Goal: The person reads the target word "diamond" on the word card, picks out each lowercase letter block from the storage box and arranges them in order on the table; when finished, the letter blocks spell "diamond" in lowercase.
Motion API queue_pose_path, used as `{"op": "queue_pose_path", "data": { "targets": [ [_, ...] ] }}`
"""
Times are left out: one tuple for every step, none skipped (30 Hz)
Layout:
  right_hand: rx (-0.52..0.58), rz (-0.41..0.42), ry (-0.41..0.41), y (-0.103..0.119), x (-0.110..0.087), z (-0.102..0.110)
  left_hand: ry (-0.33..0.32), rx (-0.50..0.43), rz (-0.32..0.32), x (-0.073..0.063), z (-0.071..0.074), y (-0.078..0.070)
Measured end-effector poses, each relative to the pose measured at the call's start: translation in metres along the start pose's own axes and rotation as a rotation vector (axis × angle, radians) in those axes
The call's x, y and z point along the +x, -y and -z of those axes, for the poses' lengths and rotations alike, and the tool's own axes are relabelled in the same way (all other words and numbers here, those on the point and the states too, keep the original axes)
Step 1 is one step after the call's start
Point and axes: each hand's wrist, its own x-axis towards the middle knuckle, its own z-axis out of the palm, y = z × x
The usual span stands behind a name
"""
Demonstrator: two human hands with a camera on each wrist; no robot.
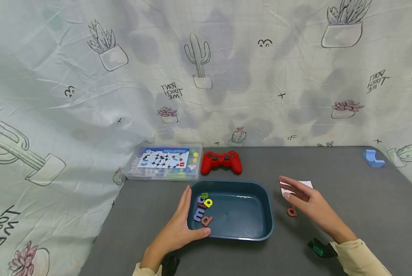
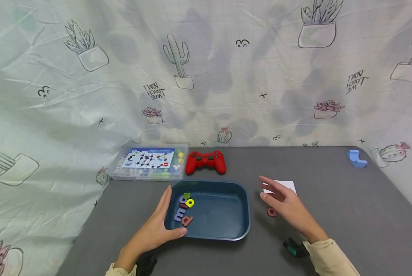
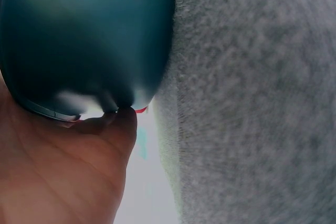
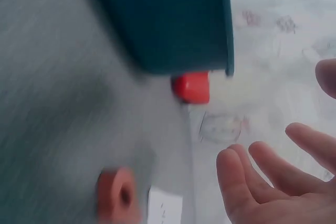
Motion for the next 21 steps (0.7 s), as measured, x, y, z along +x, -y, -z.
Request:
{"op": "queue_pose_path", "data": {
  "targets": [
    [0.005,0.003,0.009,0.003,0.003,-0.003,0.0,-0.001,0.002,0.0,0.0,0.0],
    [0.005,0.009,0.013,0.005,0.006,-0.007,-0.001,0.0,0.002,0.0,0.0,0.0],
    [0.004,0.011,0.013,0.008,0.009,-0.01,-0.001,0.0,0.002,0.0,0.0,0.0],
    [0.004,0.018,0.016,0.01,0.012,-0.013,-0.002,0.0,0.002,0.001,0.0,0.0],
    [0.004,0.026,0.022,0.012,0.014,-0.016,-0.002,0.0,0.002,0.001,0.0,0.0],
    [0.006,0.031,0.024,0.015,0.017,-0.019,-0.003,0.0,0.0,0.001,0.0,0.001],
    [0.006,0.03,0.027,0.017,0.02,-0.022,-0.004,0.001,0.001,0.001,0.0,0.001],
    [0.008,0.038,0.029,0.018,0.022,-0.025,-0.004,0.002,0.002,0.0,0.0,0.001],
    [0.018,0.043,0.037,0.019,0.024,-0.027,-0.003,0.001,0.003,0.0,0.0,0.001],
    [0.028,0.044,0.045,0.021,0.027,-0.03,-0.003,0.0,0.004,0.0,0.0,0.002],
    [0.039,0.051,0.054,0.022,0.029,-0.032,-0.002,-0.001,0.005,0.0,0.0,0.002],
    [0.053,0.053,0.062,0.023,0.031,-0.035,-0.002,-0.001,0.005,0.0,0.0,0.002],
    [0.068,0.056,0.072,0.024,0.033,-0.037,-0.001,-0.001,0.006,0.0,-0.001,0.002],
    [0.084,0.065,0.082,0.025,0.035,-0.04,-0.001,-0.002,0.006,0.0,-0.001,0.002],
    [0.1,0.068,0.092,0.026,0.037,-0.042,-0.001,-0.002,0.005,-0.001,-0.001,0.002],
    [0.11,0.067,0.099,0.027,0.038,-0.045,-0.001,-0.001,0.004,-0.001,-0.001,0.002],
    [0.12,0.067,0.105,0.028,0.04,-0.047,-0.001,0.0,0.003,-0.001,-0.001,0.002],
    [0.131,0.061,0.108,0.03,0.041,-0.049,-0.002,0.001,0.001,-0.001,-0.001,0.002],
    [0.137,0.059,0.111,0.031,0.042,-0.051,-0.002,0.002,-0.001,-0.001,0.0,0.002],
    [0.138,0.058,0.114,0.033,0.044,-0.054,-0.003,0.004,-0.001,-0.001,0.0,0.002],
    [0.137,0.059,0.119,0.034,0.046,-0.057,-0.003,0.006,-0.001,-0.001,0.0,0.002]
  ]
}}
